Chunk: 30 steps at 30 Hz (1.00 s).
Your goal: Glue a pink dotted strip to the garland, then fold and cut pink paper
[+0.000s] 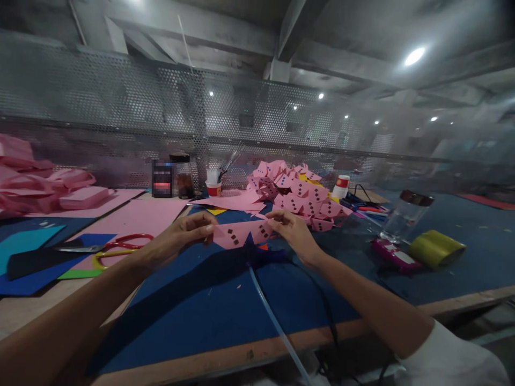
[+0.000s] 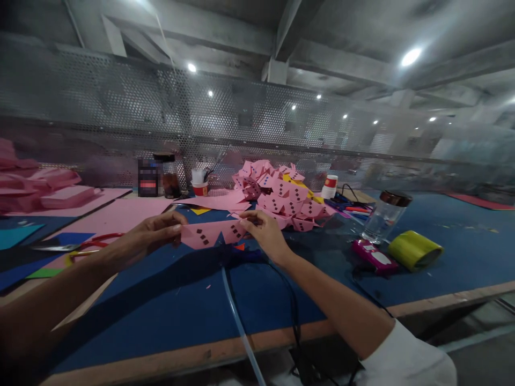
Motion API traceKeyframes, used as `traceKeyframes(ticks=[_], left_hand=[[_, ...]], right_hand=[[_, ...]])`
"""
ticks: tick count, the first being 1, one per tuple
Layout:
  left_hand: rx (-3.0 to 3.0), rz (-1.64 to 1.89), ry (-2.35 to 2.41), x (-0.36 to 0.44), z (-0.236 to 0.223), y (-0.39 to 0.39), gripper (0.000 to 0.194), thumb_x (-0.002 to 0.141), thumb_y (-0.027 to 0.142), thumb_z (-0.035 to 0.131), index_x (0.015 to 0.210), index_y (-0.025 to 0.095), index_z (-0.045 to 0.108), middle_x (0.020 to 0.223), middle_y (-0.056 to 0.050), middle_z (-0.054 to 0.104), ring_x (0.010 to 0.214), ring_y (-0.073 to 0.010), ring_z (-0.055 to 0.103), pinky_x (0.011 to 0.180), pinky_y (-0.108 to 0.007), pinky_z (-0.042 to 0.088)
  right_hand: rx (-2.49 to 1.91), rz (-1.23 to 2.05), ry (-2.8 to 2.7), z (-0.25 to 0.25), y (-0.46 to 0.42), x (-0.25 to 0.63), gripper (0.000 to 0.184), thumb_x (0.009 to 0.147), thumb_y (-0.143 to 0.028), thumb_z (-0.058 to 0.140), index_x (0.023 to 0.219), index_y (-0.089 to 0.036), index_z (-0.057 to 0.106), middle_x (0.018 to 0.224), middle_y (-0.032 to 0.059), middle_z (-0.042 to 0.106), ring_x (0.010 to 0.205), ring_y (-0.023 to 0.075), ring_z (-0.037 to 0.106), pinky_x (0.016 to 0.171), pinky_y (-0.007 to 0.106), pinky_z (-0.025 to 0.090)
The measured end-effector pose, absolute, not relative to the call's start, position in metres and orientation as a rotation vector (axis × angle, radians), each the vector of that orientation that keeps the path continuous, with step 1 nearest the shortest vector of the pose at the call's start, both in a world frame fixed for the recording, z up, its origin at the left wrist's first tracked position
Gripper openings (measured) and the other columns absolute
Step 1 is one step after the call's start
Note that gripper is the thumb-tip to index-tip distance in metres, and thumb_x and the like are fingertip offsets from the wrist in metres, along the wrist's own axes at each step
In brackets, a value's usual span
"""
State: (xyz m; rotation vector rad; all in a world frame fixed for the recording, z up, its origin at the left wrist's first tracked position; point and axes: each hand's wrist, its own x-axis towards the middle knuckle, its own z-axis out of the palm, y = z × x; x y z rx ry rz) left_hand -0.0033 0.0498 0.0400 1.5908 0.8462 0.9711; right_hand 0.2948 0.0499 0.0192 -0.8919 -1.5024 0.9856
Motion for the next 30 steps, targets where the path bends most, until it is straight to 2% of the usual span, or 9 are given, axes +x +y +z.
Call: traceKeyframes(ticks=[4,8,11,13,15,18,22,25,30], left_hand=[[1.625,0.982,0.838,-0.006,0.036,0.054,0.03,0.082,0.047,0.079,0.09,0.019,0.069,0.072,0.001,0.06,0.066,-0.0115,0.054,0.063,-0.022,0.045],[1.621,0.994,0.851,-0.007,0.032,0.057,0.028,0.083,0.047,0.078,0.093,0.021,0.071,0.081,0.001,0.061,0.069,-0.0114,0.054,0.065,-0.022,0.047],[1.593,1.037,0.887,-0.007,0.032,0.056,0.036,0.085,0.048,0.076,0.113,0.026,0.07,0.084,0.001,0.063,0.072,-0.0126,0.056,0.07,-0.023,0.049],[1.571,1.067,0.904,-0.008,0.031,0.057,0.045,0.089,0.05,0.071,0.129,0.03,0.064,0.086,0.001,0.064,0.076,-0.0135,0.057,0.075,-0.024,0.049],[1.555,1.097,0.925,-0.009,0.029,0.06,0.052,0.09,0.051,0.068,0.136,0.03,0.06,0.091,0.0,0.066,0.078,-0.0142,0.058,0.077,-0.024,0.05],[1.528,1.135,0.976,-0.01,0.023,0.067,0.058,0.085,0.052,0.073,0.137,0.029,0.06,0.094,-0.001,0.068,0.08,-0.0155,0.06,0.078,-0.025,0.052],[1.532,1.123,0.995,-0.01,0.017,0.073,0.058,0.082,0.053,0.075,0.132,0.027,0.062,0.093,-0.001,0.069,0.078,-0.0172,0.061,0.079,-0.028,0.054],[1.547,1.116,0.994,-0.009,0.017,0.071,0.053,0.084,0.052,0.073,0.13,0.028,0.063,0.092,-0.001,0.069,0.078,-0.0184,0.061,0.08,-0.03,0.054],[1.553,1.099,1.004,-0.008,0.021,0.068,0.049,0.084,0.052,0.074,0.127,0.03,0.066,0.09,0.0,0.068,0.078,-0.0191,0.061,0.081,-0.031,0.053]], right_hand=[[-0.857,0.93,-1.602,0.016,0.052,0.295,0.021,0.085,-0.039,0.071,0.096,-0.022,0.074,0.095,0.0026,0.071,0.083,0.0173,0.067,0.071,0.03,0.062],[-0.851,0.888,-1.666,0.012,0.054,0.296,0.018,0.087,-0.038,0.07,0.094,-0.022,0.073,0.094,0.0015,0.073,0.08,0.0162,0.068,0.073,0.03,0.06],[-0.868,0.782,-1.696,0.016,0.058,0.301,0.019,0.088,-0.039,0.07,0.095,-0.022,0.073,0.093,0.0012,0.073,0.081,0.016,0.068,0.077,0.029,0.057],[-0.891,0.687,-1.702,0.025,0.063,0.309,0.02,0.088,-0.04,0.069,0.096,-0.022,0.073,0.094,0.0015,0.073,0.082,0.0159,0.067,0.078,0.029,0.056],[-0.915,0.599,-1.699,0.04,0.071,0.322,0.021,0.088,-0.041,0.069,0.095,-0.022,0.073,0.093,0.0022,0.073,0.079,0.0153,0.066,0.075,0.029,0.055],[-0.922,0.436,-1.641,0.071,0.086,0.35,0.024,0.084,-0.043,0.071,0.092,-0.02,0.072,0.088,0.0034,0.072,0.075,0.0155,0.066,0.073,0.03,0.055],[-0.924,0.3,-1.566,0.112,0.111,0.392,0.027,0.082,-0.043,0.071,0.094,-0.019,0.073,0.094,0.0053,0.074,0.085,0.0178,0.067,0.083,0.034,0.055],[-1.039,0.233,-1.512,0.13,0.134,0.418,0.026,0.081,-0.04,0.07,0.095,-0.018,0.073,0.097,0.0068,0.074,0.089,0.0194,0.067,0.083,0.033,0.054],[-1.223,0.241,-1.449,0.132,0.171,0.439,0.02,0.081,-0.032,0.068,0.089,-0.014,0.072,0.08,0.0057,0.072,0.075,0.0165,0.063,0.073,0.03,0.053]])
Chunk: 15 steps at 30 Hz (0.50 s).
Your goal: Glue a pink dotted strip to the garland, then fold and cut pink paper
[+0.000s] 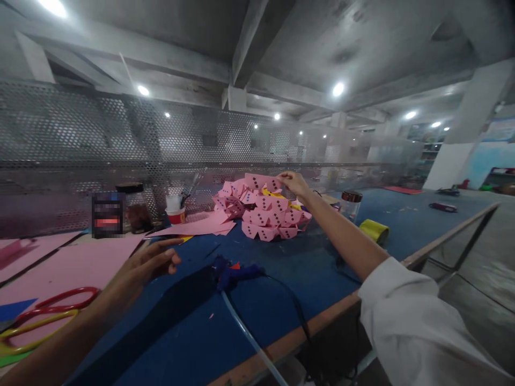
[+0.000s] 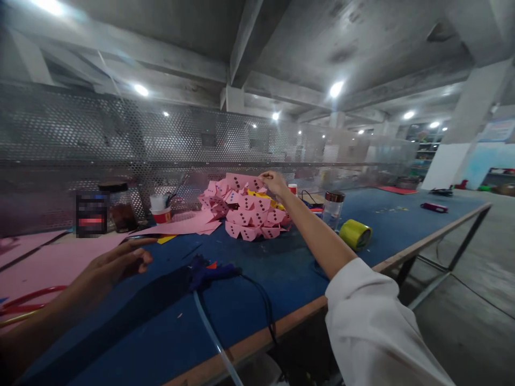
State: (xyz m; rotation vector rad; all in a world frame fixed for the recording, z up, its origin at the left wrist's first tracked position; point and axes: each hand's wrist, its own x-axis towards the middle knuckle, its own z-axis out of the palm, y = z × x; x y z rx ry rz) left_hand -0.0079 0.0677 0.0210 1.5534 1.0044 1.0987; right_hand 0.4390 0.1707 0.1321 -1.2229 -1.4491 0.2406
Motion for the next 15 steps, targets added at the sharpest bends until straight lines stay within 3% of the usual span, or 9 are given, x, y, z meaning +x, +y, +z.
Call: traceKeyframes(ticks=[15], left_hand=[[1.565,1.089,0.97,-0.01,0.01,0.075,0.042,0.083,0.048,0.076,0.119,0.026,0.072,0.089,-0.001,0.068,0.078,-0.0181,0.062,0.082,-0.03,0.056]], right_hand=[[-1.418,0.142,-1.488,0.117,0.214,0.443,0.01,0.083,-0.017,0.067,0.087,-0.012,0.075,0.091,0.0091,0.077,0.083,0.0167,0.068,0.084,0.029,0.052]])
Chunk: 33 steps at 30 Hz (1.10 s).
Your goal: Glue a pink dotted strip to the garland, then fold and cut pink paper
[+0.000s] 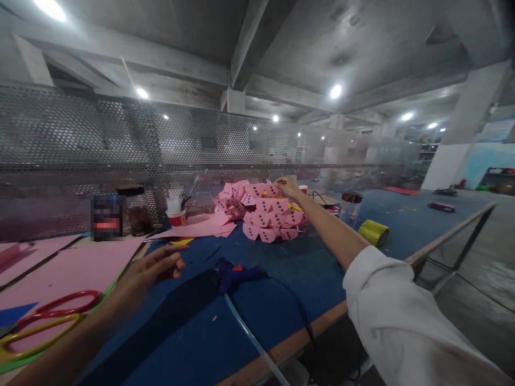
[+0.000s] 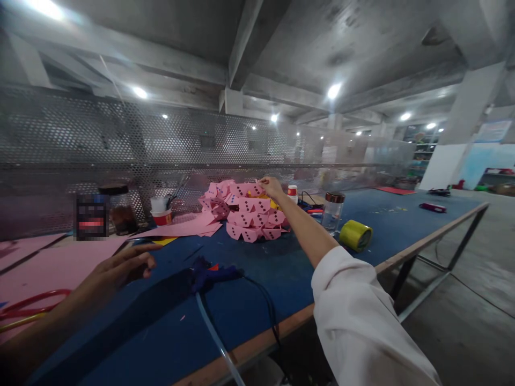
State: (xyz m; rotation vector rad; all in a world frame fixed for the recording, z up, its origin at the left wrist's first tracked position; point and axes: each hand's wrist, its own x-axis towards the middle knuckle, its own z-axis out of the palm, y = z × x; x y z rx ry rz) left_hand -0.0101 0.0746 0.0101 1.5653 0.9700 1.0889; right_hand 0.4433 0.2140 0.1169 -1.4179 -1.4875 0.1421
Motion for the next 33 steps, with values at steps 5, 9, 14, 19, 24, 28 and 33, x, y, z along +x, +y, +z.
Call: traceKeyframes(ticks=[5,9,14,19,24,28,33], left_hand=[[1.562,1.091,0.954,-0.008,0.013,0.072,0.035,0.083,0.047,0.076,0.114,0.03,0.075,0.088,-0.001,0.069,0.078,-0.0188,0.062,0.081,-0.031,0.056],[1.562,1.106,0.964,-0.007,0.016,0.068,0.037,0.083,0.047,0.076,0.114,0.027,0.075,0.088,-0.002,0.069,0.077,-0.0194,0.063,0.079,-0.032,0.056],[1.532,1.087,0.911,-0.007,0.016,0.068,0.037,0.086,0.045,0.075,0.117,0.026,0.073,0.089,0.0,0.069,0.079,-0.0162,0.062,0.08,-0.028,0.054],[1.517,1.064,0.924,-0.006,0.016,0.068,0.039,0.087,0.046,0.074,0.12,0.025,0.07,0.089,0.001,0.068,0.08,-0.0151,0.061,0.08,-0.026,0.052],[1.516,1.114,0.963,-0.002,0.019,0.065,0.043,0.081,0.049,0.079,0.114,0.022,0.073,0.085,0.001,0.069,0.077,-0.0146,0.061,0.078,-0.026,0.052],[1.492,1.141,0.957,0.001,0.021,0.062,0.046,0.077,0.048,0.082,0.111,0.019,0.073,0.083,0.0,0.068,0.076,-0.0151,0.06,0.075,-0.027,0.052],[1.48,1.136,0.979,0.002,0.021,0.062,0.044,0.078,0.046,0.082,0.11,0.018,0.073,0.083,0.0,0.068,0.077,-0.0153,0.061,0.076,-0.027,0.052]], right_hand=[[-1.462,0.094,-1.521,0.118,0.219,0.443,0.012,0.084,-0.017,0.066,0.089,-0.012,0.076,0.093,0.0099,0.078,0.085,0.0176,0.069,0.084,0.029,0.052],[-1.493,0.064,-1.567,0.117,0.216,0.441,0.013,0.085,-0.018,0.066,0.09,-0.013,0.077,0.091,0.0106,0.078,0.085,0.0192,0.069,0.082,0.029,0.051],[-1.496,0.02,-1.643,0.116,0.203,0.44,0.017,0.084,-0.017,0.065,0.095,-0.013,0.078,0.099,0.0116,0.078,0.089,0.0205,0.068,0.084,0.031,0.051],[-1.439,-0.112,-1.667,0.121,0.182,0.433,0.021,0.086,-0.018,0.064,0.101,-0.012,0.077,0.111,0.0144,0.074,0.106,0.0247,0.064,0.101,0.039,0.045],[-1.2,-0.205,-1.787,0.112,0.117,0.403,0.019,0.091,-0.025,0.062,0.102,-0.017,0.075,0.11,0.01,0.07,0.104,0.0224,0.062,0.099,0.038,0.046],[-1.038,0.07,-2.178,0.082,0.046,0.367,0.02,0.097,-0.035,0.06,0.103,-0.021,0.073,0.103,0.0054,0.072,0.094,0.0201,0.064,0.089,0.035,0.049],[-0.998,-0.042,-2.599,0.033,0.007,0.339,0.031,0.098,-0.039,0.063,0.121,-0.019,0.067,0.118,0.0112,0.068,0.11,0.0249,0.061,0.098,0.039,0.045]])
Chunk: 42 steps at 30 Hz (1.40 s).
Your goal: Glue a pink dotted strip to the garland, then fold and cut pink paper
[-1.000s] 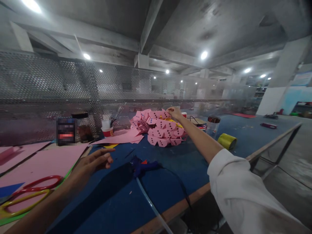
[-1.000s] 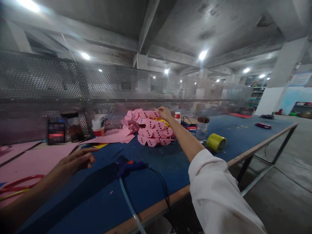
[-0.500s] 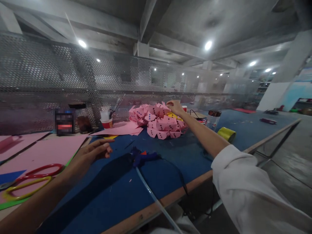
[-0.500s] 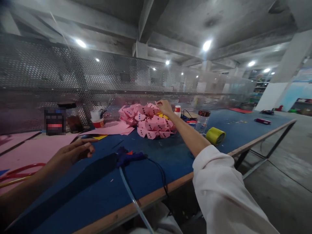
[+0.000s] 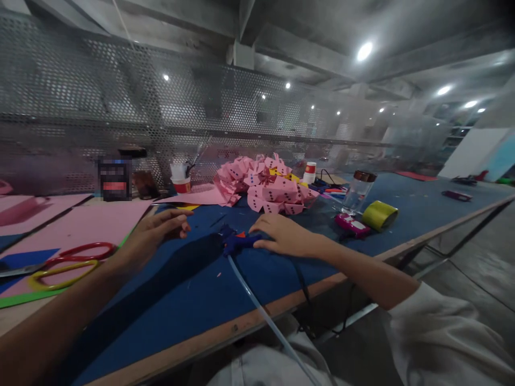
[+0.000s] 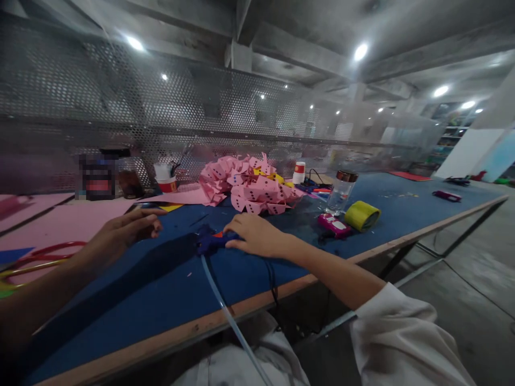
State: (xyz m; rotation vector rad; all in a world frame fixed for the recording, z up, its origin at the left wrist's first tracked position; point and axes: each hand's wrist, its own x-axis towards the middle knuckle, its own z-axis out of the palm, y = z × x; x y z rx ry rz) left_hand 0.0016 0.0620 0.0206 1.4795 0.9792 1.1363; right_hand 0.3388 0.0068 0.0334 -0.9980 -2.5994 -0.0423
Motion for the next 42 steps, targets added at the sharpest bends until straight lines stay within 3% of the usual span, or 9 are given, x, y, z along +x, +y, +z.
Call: traceKeyframes(ticks=[5,12,17,21,26,29,37,42], left_hand=[[1.524,1.139,0.973,0.0,0.017,0.064,0.038,0.082,0.046,0.079,0.106,0.017,0.072,0.083,0.0,0.067,0.075,-0.0134,0.06,0.077,-0.026,0.051],[1.511,1.121,0.963,0.002,0.014,0.061,0.032,0.083,0.044,0.079,0.099,0.018,0.074,0.084,-0.001,0.068,0.078,-0.0142,0.061,0.078,-0.027,0.051],[1.472,1.124,0.966,0.011,0.016,0.053,0.031,0.079,0.046,0.081,0.089,0.018,0.076,0.079,-0.001,0.068,0.076,-0.0144,0.06,0.076,-0.026,0.051],[1.389,1.046,1.024,0.021,0.015,0.044,0.031,0.073,0.048,0.085,0.084,0.019,0.078,0.078,-0.002,0.07,0.078,-0.0157,0.062,0.08,-0.027,0.052],[1.319,0.983,1.009,0.043,0.014,0.028,0.042,0.069,0.046,0.09,0.104,0.024,0.081,0.114,-0.007,0.077,0.111,-0.0247,0.065,0.094,-0.03,0.049],[1.263,0.959,0.901,0.059,0.014,0.016,0.043,0.074,0.041,0.087,0.114,0.026,0.079,0.124,-0.006,0.075,0.121,-0.0238,0.063,0.102,-0.029,0.046],[1.076,1.049,0.683,0.089,0.019,-0.002,0.024,0.075,0.032,0.089,0.092,0.019,0.077,0.095,-0.002,0.074,0.091,-0.0167,0.067,0.092,-0.031,0.055],[1.024,1.097,0.668,0.093,0.014,0.003,0.027,0.071,0.032,0.091,0.09,0.018,0.077,0.082,0.0,0.072,0.075,-0.0127,0.065,0.077,-0.025,0.056]], right_hand=[[-1.165,-0.271,-2.661,0.007,0.017,0.327,0.039,0.097,-0.047,0.062,0.118,-0.014,0.065,0.115,0.0137,0.067,0.104,0.0275,0.06,0.088,0.04,0.046],[-1.226,-0.214,-2.607,-0.009,0.028,0.32,0.036,0.098,-0.042,0.061,0.118,-0.012,0.066,0.115,0.0148,0.068,0.108,0.029,0.061,0.091,0.041,0.047],[-1.166,0.279,-2.27,-0.001,0.031,0.324,0.026,0.097,-0.034,0.065,0.115,-0.016,0.068,0.116,0.0104,0.07,0.109,0.0235,0.064,0.097,0.037,0.047],[-1.059,0.863,-1.976,0.014,0.033,0.321,0.033,0.095,-0.044,0.065,0.113,-0.017,0.07,0.107,0.0072,0.074,0.1,0.0213,0.067,0.089,0.033,0.05],[-0.781,1.429,-1.521,0.013,0.029,0.303,0.036,0.083,-0.048,0.078,0.101,-0.017,0.073,0.095,0.0039,0.076,0.091,0.0167,0.07,0.091,0.03,0.052],[-0.669,1.608,-1.404,0.011,0.024,0.292,0.036,0.081,-0.045,0.081,0.102,-0.017,0.075,0.093,0.0039,0.077,0.085,0.0149,0.071,0.088,0.028,0.055],[-0.501,1.724,-1.321,0.006,0.018,0.277,0.037,0.081,-0.044,0.083,0.107,-0.019,0.076,0.102,0.0053,0.077,0.092,0.0173,0.072,0.086,0.031,0.058],[-0.542,1.733,-1.323,-0.002,0.017,0.273,0.043,0.081,-0.047,0.081,0.113,-0.019,0.074,0.104,0.0069,0.076,0.094,0.0199,0.073,0.084,0.034,0.059]])
